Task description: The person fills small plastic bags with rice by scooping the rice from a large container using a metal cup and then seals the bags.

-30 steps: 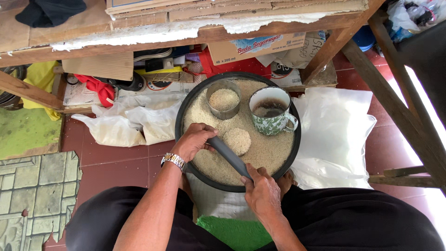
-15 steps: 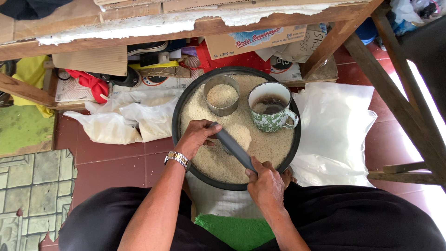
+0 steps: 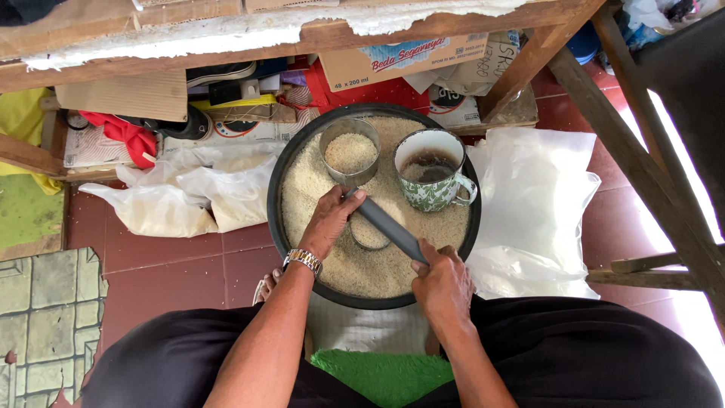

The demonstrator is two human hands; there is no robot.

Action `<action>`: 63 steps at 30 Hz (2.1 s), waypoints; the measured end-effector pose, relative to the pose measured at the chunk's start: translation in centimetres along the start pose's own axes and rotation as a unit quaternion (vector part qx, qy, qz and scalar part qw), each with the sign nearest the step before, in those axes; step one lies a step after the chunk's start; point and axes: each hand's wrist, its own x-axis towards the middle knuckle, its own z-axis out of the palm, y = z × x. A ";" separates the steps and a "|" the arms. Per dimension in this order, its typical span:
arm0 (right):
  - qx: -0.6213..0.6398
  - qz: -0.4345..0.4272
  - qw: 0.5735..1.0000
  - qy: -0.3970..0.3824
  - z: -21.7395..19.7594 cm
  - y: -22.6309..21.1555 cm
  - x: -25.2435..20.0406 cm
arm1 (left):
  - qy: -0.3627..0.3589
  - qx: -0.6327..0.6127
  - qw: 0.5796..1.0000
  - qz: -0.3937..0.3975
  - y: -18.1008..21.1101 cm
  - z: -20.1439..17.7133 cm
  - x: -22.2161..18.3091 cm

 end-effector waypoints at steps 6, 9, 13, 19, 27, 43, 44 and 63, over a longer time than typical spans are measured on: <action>-0.009 -0.020 1.000 0.023 0.6 0.8 2.4 | 0.015 0.021 1.000 0.001 1.5 0.3 -0.9; -0.034 -0.052 0.997 0.043 2.1 2.8 4.1 | 0.016 0.016 1.000 0.010 2.1 0.8 -1.1; -0.036 -0.089 0.993 0.067 -0.5 1.1 3.8 | 0.023 0.008 1.000 0.015 1.0 1.4 -0.4; -0.001 -0.109 0.992 0.062 -0.7 1.1 2.7 | 0.021 -0.006 1.000 0.015 1.2 1.1 -0.7; 0.019 -0.077 0.997 -0.014 2.2 2.0 0.2 | 0.026 0.038 0.999 -0.011 -1.8 -1.2 -0.5; 0.200 -0.125 0.961 -0.141 4.6 -5.0 -3.5 | 0.173 0.018 0.982 -0.075 2.3 -4.9 -2.0; 0.197 -0.160 0.966 -0.054 5.0 -4.3 -3.1 | 0.229 0.052 0.971 -0.050 -0.8 -5.9 0.1; 0.058 -0.047 0.997 -0.028 0.0 -8.6 0.4 | 0.337 0.373 0.864 -0.033 -1.6 -4.5 2.6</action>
